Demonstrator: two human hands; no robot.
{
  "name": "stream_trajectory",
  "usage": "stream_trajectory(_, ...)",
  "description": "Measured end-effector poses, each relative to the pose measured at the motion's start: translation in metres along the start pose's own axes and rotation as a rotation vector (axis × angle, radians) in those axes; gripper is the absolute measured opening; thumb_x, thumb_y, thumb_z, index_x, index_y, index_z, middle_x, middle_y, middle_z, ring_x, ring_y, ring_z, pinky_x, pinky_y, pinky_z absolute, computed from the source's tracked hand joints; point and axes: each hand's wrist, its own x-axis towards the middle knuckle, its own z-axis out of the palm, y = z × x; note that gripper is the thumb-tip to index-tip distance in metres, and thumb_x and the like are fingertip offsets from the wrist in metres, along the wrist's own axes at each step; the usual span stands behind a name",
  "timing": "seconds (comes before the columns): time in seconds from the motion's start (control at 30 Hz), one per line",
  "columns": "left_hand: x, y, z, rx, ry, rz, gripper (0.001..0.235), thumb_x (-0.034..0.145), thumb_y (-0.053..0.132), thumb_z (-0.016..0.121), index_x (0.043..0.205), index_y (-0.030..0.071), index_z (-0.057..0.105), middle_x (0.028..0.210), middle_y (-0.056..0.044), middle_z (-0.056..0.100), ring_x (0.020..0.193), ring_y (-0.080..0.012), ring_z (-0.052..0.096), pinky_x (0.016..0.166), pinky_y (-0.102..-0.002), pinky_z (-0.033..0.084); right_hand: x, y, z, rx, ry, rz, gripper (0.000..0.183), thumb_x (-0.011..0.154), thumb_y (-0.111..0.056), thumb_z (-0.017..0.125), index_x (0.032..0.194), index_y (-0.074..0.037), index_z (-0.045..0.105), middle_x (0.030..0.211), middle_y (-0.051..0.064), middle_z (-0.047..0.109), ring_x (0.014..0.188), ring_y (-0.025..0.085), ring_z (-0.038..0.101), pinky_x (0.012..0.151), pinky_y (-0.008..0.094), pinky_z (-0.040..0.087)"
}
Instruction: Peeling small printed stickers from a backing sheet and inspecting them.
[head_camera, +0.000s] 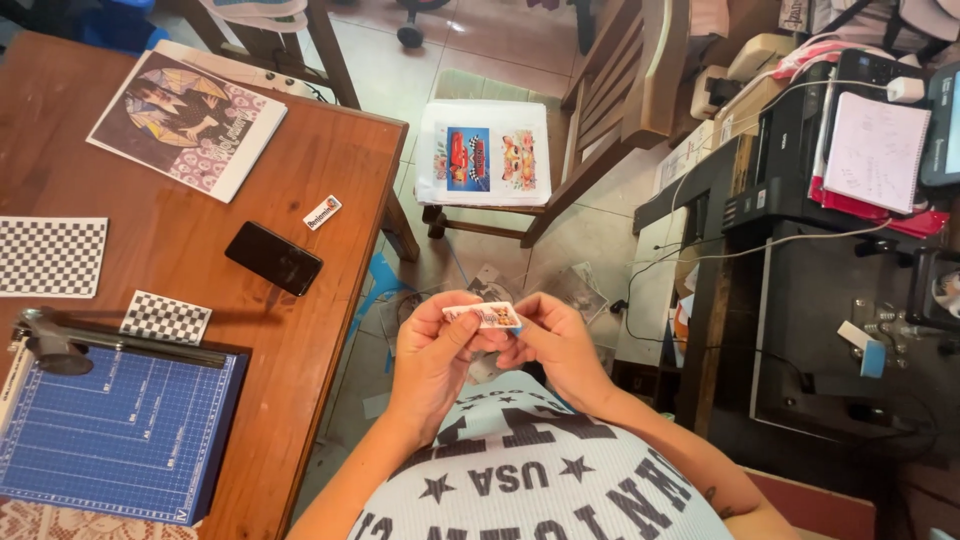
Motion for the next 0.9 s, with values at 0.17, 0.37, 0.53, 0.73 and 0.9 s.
stream_trajectory(0.17,0.002,-0.002,0.001,-0.006,0.098,0.003,0.02,0.094,-0.005,0.064,0.113,-0.011,0.065,0.084,-0.026,0.075,0.076,-0.0333,0.079,0.071,-0.034,0.068,0.011,0.021,-0.01,-0.013,0.002,0.033,0.017,0.095,-0.01,0.068,0.099,0.005,0.061,0.07,0.022,0.071,0.056,0.028,0.075,0.054,0.042,0.067)
stream_trajectory(0.37,0.036,-0.005,-0.028,-0.064,0.211,-0.045,0.023,0.093,-0.004,0.066,0.116,-0.004,0.066,0.095,-0.026,0.074,0.078,-0.0349,0.078,0.068,-0.036,0.069,0.048,0.116,-0.059,-0.17,0.123,0.277,0.019,0.097,-0.015,0.067,0.102,0.001,0.06,0.075,0.02,0.071,0.056,0.026,0.073,0.049,0.038,0.065)
stream_trajectory(0.53,0.135,0.028,-0.108,0.35,0.541,0.031,0.025,0.087,0.004,0.074,0.112,0.002,0.069,0.088,-0.01,0.072,0.067,-0.0148,0.074,0.059,-0.023,0.065,0.068,0.192,-0.143,-0.359,0.241,0.273,0.021,0.099,-0.013,0.064,0.112,0.002,0.058,0.1,0.027,0.069,0.064,0.036,0.076,0.042,0.041,0.062)
stream_trajectory(0.73,0.264,0.067,-0.276,0.48,0.903,-0.012,0.025,0.082,0.014,0.08,0.107,0.01,0.077,0.082,-0.006,0.074,0.057,-0.0072,0.066,0.052,-0.015,0.057,0.026,0.18,-0.153,-0.393,0.475,0.292,0.027,0.096,-0.019,0.064,0.109,0.004,0.069,0.094,0.021,0.075,0.064,0.027,0.069,0.041,0.035,0.052)
stream_trajectory(0.9,0.296,0.093,-0.328,0.762,0.959,-0.033,0.022,0.087,0.008,0.065,0.107,0.012,0.075,0.083,-0.007,0.075,0.06,-0.012,0.072,0.042,-0.023,0.055,0.0,0.17,-0.142,-0.404,0.664,0.387,0.028,0.098,-0.019,0.064,0.11,0.004,0.076,0.09,0.018,0.075,0.069,0.025,0.069,0.05,0.035,0.053)
